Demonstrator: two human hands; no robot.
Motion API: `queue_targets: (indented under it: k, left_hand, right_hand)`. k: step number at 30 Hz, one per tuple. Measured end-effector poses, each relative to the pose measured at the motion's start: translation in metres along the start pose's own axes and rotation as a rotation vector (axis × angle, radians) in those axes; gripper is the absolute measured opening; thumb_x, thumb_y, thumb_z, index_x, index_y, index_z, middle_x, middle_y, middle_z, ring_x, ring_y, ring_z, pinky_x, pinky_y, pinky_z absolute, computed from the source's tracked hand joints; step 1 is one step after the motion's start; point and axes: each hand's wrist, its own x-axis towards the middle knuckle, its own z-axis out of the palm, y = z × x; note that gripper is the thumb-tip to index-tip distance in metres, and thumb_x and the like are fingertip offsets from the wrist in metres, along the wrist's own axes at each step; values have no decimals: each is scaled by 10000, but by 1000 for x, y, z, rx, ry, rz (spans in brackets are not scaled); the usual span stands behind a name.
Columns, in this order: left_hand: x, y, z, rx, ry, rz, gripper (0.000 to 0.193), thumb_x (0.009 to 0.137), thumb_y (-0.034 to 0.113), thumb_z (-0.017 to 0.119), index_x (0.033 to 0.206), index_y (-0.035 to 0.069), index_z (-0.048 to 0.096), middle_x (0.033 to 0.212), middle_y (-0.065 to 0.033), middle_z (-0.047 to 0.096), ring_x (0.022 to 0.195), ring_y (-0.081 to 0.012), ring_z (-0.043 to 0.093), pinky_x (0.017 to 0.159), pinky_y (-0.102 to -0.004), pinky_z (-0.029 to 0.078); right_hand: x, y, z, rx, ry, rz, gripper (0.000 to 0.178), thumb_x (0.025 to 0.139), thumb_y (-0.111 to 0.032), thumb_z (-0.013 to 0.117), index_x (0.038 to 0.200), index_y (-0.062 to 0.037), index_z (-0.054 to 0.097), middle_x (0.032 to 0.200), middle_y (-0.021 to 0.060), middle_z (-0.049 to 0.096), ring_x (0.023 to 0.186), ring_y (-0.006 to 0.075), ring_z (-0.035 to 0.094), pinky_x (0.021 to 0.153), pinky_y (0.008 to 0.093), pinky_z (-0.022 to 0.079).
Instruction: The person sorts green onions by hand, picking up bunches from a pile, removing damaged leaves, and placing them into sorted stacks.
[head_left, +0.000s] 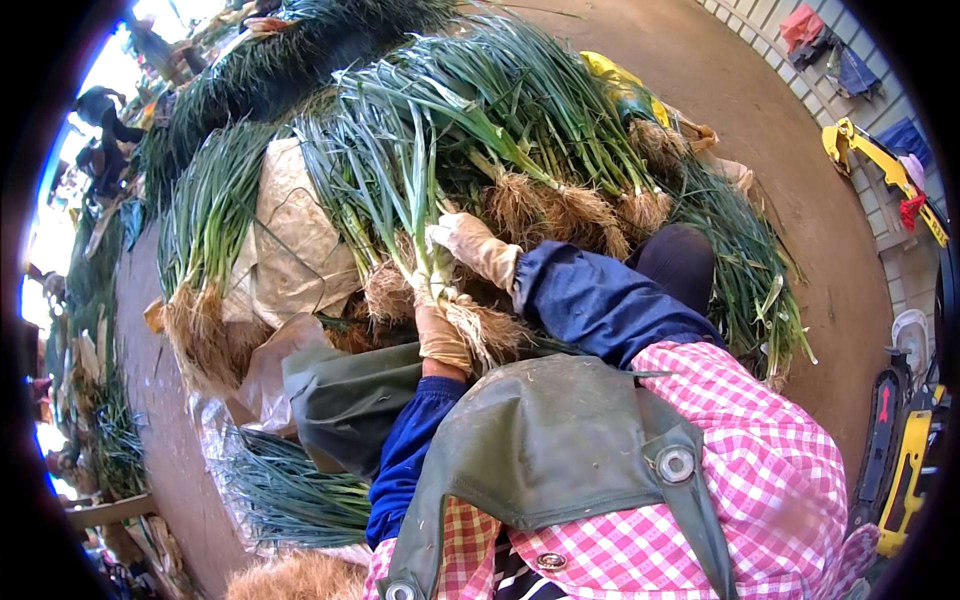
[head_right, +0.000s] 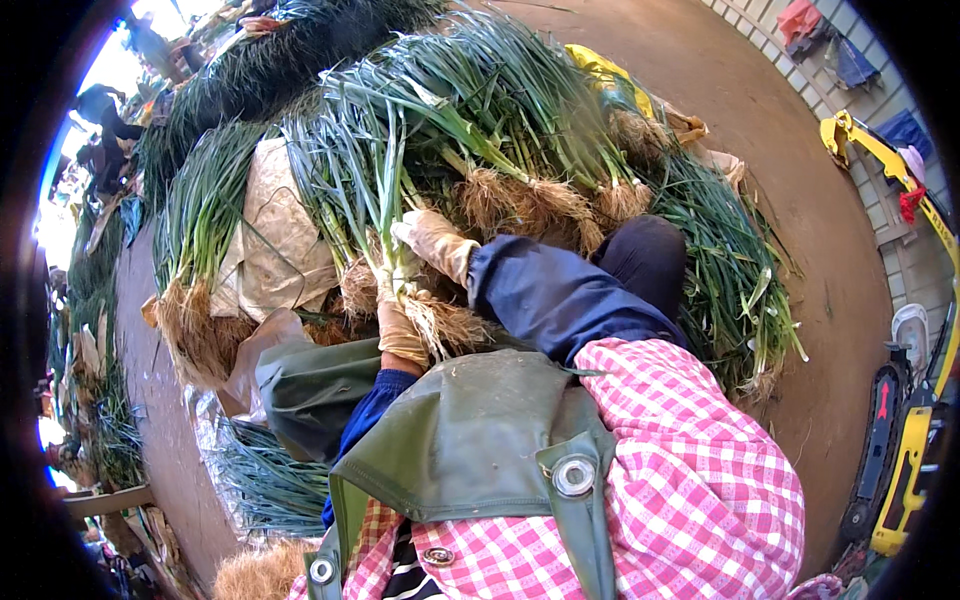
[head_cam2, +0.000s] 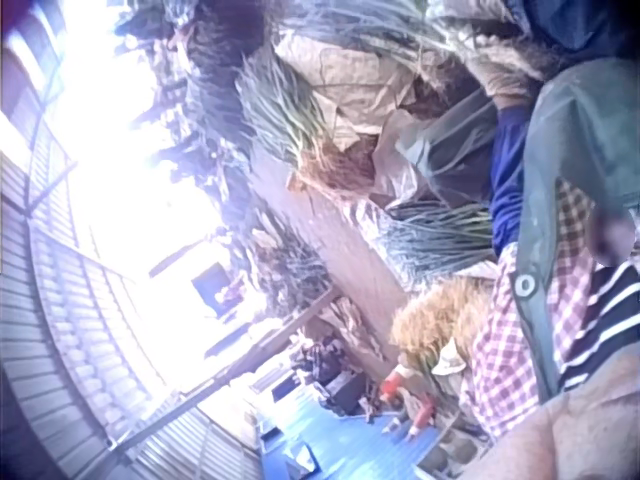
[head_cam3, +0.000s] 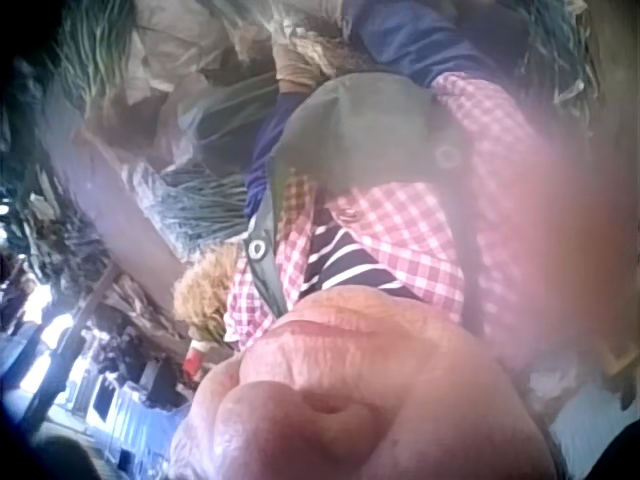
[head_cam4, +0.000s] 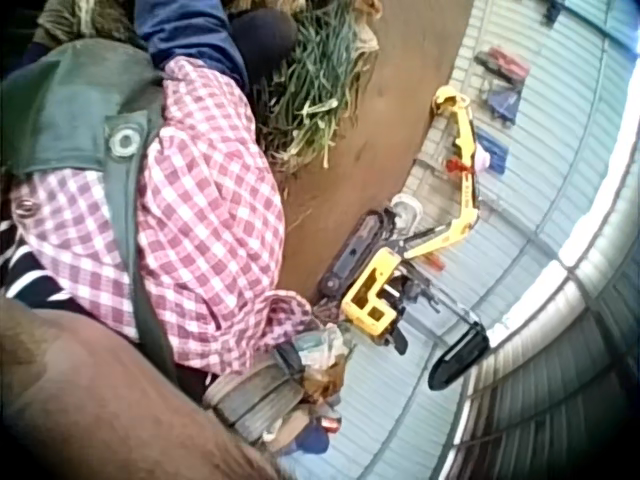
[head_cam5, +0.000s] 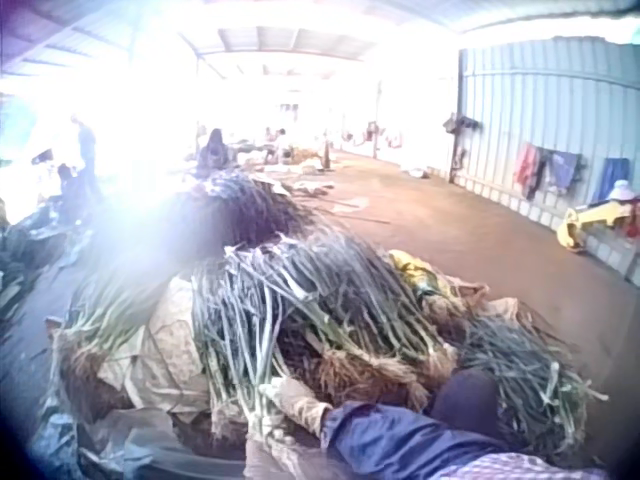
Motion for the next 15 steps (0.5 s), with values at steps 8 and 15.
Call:
queue_targets:
  k: [8, 15]
  left_hand:
    - [-2, -3, 10, -11, -242, 78, 196, 908, 162, 514, 984, -4, 587, 831, -98, 643, 656, -177, 614, 565, -281, 512]
    - [47, 2, -30, 119, -124, 83, 288, 960, 290, 478, 947, 20, 579, 724, -87, 630, 517, -161, 531, 466, -277, 464]
  right_hand:
    - [-70, -27, -16, 788, -297, 50, 191, 949, -169, 471, 896, -17, 572, 776, 55, 596, 667, 129, 574, 648, 257, 491]
    - [-137, -82, -36, 819, -521, -16, 240, 953, -124, 484, 725, -48, 491, 674, -5, 486, 618, 90, 500, 518, 211, 375]
